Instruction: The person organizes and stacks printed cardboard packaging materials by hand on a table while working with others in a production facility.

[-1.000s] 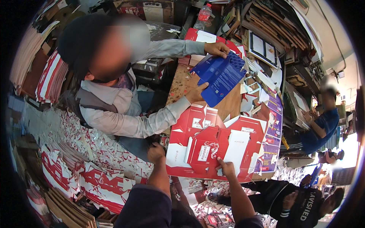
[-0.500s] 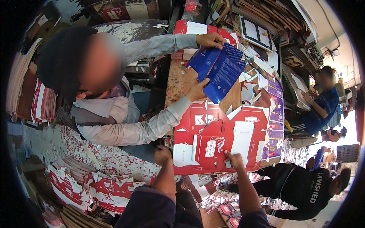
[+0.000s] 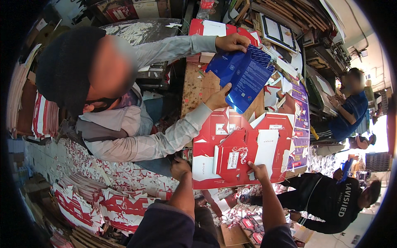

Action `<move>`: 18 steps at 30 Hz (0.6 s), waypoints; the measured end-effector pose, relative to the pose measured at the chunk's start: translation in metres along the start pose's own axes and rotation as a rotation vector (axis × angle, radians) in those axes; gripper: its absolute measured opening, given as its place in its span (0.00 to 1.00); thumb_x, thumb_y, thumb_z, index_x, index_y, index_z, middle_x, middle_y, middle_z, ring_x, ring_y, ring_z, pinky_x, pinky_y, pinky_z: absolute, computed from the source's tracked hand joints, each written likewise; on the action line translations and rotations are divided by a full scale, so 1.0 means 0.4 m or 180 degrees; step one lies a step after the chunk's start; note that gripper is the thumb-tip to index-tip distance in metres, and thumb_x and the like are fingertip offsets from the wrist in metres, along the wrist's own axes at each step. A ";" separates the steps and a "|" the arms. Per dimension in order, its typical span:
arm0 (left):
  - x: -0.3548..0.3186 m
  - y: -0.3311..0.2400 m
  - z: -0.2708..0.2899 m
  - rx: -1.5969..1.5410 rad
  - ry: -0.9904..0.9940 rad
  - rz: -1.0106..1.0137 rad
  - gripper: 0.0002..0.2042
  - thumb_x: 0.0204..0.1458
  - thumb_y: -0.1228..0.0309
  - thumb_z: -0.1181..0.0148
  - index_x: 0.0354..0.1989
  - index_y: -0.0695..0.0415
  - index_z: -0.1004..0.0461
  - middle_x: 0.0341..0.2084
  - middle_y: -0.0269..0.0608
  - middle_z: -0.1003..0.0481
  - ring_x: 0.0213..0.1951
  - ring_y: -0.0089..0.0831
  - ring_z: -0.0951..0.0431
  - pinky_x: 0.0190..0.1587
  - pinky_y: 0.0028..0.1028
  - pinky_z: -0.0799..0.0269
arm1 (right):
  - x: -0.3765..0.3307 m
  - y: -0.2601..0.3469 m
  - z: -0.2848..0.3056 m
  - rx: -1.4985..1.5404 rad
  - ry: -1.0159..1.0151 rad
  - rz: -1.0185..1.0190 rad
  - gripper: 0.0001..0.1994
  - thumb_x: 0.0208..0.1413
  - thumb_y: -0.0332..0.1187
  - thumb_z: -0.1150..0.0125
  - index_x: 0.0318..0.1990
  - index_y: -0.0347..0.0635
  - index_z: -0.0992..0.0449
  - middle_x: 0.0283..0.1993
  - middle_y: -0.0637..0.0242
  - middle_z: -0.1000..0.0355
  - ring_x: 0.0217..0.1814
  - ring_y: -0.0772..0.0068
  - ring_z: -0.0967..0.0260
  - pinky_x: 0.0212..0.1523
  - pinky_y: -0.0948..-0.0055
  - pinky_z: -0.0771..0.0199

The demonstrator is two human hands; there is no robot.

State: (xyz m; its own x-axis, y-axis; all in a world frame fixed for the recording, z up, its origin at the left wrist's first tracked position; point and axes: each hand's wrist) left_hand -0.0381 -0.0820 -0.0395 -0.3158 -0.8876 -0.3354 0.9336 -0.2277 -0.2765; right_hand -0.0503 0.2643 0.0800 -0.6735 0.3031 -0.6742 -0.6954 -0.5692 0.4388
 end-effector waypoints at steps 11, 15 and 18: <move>0.000 -0.004 0.000 -0.0044 0.0133 0.0038 0.22 0.59 0.55 0.55 0.32 0.58 0.19 0.29 0.56 0.19 0.33 0.56 0.19 0.36 0.51 0.23 | 0.003 -0.008 -0.002 0.0130 -0.0002 0.0088 0.33 0.51 0.61 0.34 0.19 0.31 0.18 0.13 0.61 0.28 0.11 0.70 0.37 0.16 0.73 0.35; -0.003 -0.006 0.005 -0.0025 0.0184 0.0065 0.22 0.59 0.55 0.55 0.33 0.59 0.19 0.30 0.56 0.19 0.33 0.56 0.19 0.36 0.51 0.23 | -0.001 0.001 0.003 0.0116 0.0058 -0.0022 0.33 0.50 0.63 0.33 0.20 0.34 0.17 0.15 0.61 0.26 0.12 0.73 0.37 0.16 0.73 0.35; 0.001 -0.002 -0.001 0.0046 0.0171 0.0085 0.22 0.59 0.55 0.55 0.34 0.58 0.19 0.30 0.55 0.19 0.34 0.56 0.19 0.36 0.51 0.23 | -0.004 0.009 0.006 0.0033 0.0071 -0.0128 0.33 0.50 0.62 0.33 0.20 0.33 0.17 0.15 0.61 0.26 0.12 0.73 0.36 0.17 0.72 0.34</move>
State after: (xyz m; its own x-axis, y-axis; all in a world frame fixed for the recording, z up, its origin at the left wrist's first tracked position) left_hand -0.0390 -0.0821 -0.0397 -0.2990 -0.8707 -0.3906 0.9441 -0.2103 -0.2539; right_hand -0.0524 0.2634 0.0842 -0.6394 0.3084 -0.7043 -0.7243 -0.5489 0.4172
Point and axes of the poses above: each hand's wrist, its own x-axis towards the middle knuckle, its own z-axis out of the back of the hand, y = z × x
